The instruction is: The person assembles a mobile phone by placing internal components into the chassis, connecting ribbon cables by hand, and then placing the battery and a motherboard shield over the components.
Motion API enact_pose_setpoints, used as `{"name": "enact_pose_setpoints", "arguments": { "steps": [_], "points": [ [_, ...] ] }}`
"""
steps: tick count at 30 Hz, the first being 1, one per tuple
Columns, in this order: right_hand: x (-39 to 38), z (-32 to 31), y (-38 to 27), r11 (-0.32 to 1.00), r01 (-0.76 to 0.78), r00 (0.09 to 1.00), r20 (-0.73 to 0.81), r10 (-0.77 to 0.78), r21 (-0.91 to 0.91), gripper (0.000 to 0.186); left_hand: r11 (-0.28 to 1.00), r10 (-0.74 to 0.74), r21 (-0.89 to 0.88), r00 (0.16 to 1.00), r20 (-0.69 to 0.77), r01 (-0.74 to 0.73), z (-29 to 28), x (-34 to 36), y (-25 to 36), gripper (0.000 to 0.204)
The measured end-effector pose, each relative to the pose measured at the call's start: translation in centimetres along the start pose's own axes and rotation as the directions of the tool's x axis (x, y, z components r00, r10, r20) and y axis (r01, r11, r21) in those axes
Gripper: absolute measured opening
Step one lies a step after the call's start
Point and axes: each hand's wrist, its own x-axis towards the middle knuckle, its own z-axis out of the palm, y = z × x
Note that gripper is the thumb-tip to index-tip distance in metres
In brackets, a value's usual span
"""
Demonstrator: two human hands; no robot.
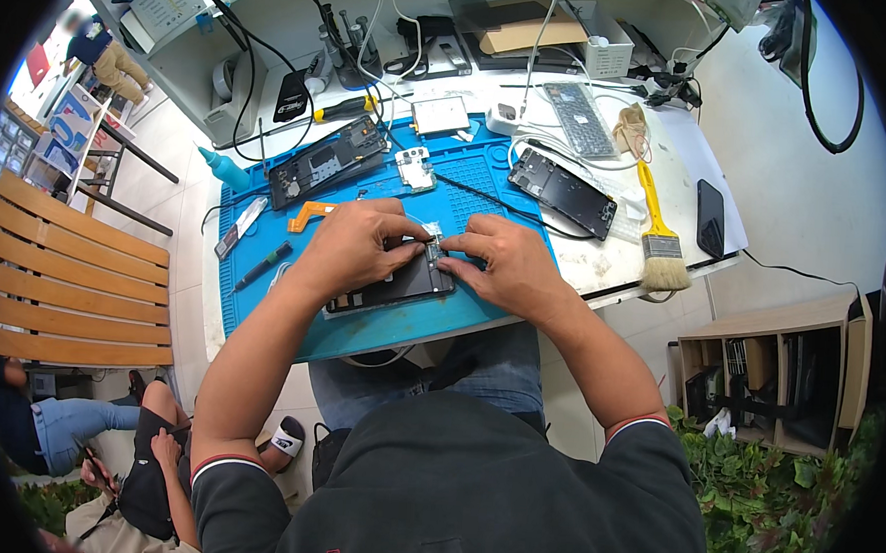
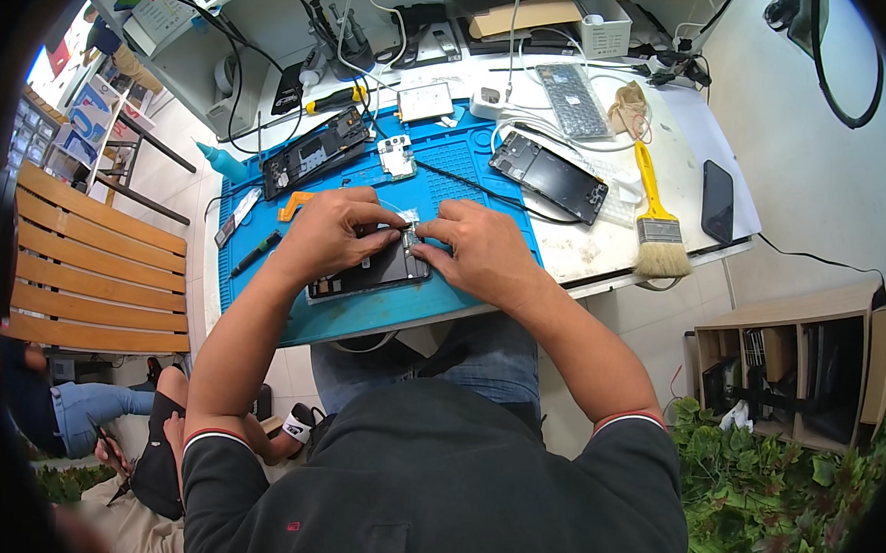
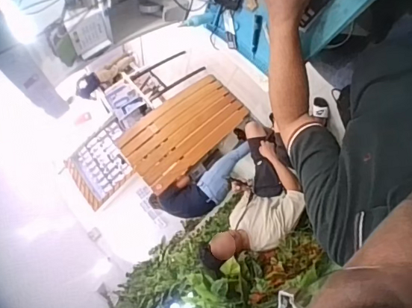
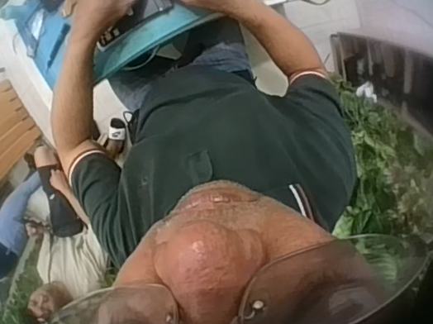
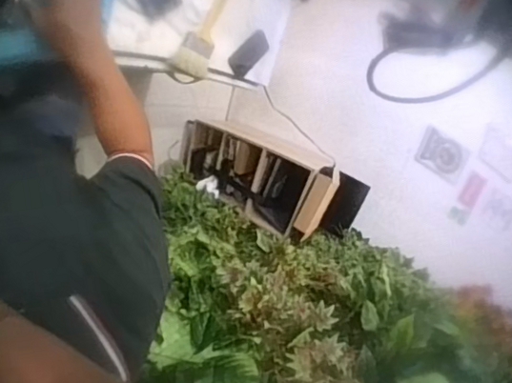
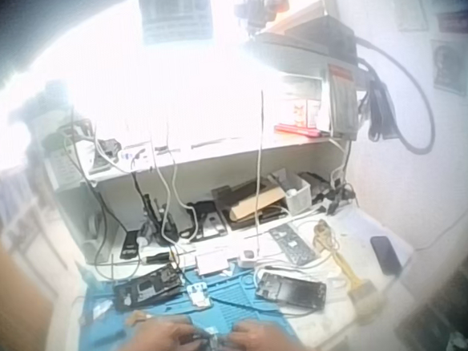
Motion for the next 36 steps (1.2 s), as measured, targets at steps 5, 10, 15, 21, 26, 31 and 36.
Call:
{"name": "enact_pose_setpoints", "arguments": {
  "steps": [5, 10, 15, 21, 26, 31, 36],
  "points": [
    [-0.1, 0.0, 0.2, 1.0, 0.003, 1.0, -0.004, -0.003, 0.004, 0.025, 0.991, 0.107, 0.079, 0.994, -0.02, -0.106, 0.3, 0.0, -0.6, 0.021],
    [-0.2, 0.1, 0.2, 1.0, -0.009, 1.0, 0.013, 0.009, 0.003, 0.025, 0.876, 0.346, 0.361, 0.938, -0.004, -0.321, 0.6, -0.4, -0.7, 0.019],
    [-0.2, 0.1, 0.3, 1.0, 0.004, 1.0, 0.007, -0.004, -0.006, 0.024, 0.848, 0.367, 0.402, 0.93, 0.027, -0.347, 0.7, -0.4, -0.7, 0.021],
    [-0.3, 0.3, 0.3, 1.0, -0.016, 1.0, 0.0, 0.016, 0.016, 0.024, 0.895, 0.328, 0.308, 0.944, 0.031, -0.322, 0.5, -0.4, -1.1, 0.021],
    [-0.5, 0.5, 0.5, 1.0, -0.014, 1.0, -0.013, 0.014, 0.014, 0.024, 0.891, 0.34, 0.305, 0.94, 0.039, -0.336, 0.3, -0.2, -1.1, 0.022],
    [-0.5, 0.5, 0.4, 0.999, -0.025, 1.0, -0.008, 0.025, 0.023, 0.023, 0.852, 0.367, 0.367, 0.926, 0.089, -0.373, 0.0, -0.1, -1.0, 0.021],
    [-0.5, 0.5, 0.6, 0.999, -0.025, 1.0, -0.002, 0.025, 0.039, 0.023, 0.835, 0.397, 0.371, 0.912, 0.108, -0.407, 0.0, 0.3, -0.7, 0.02]
  ]
}}
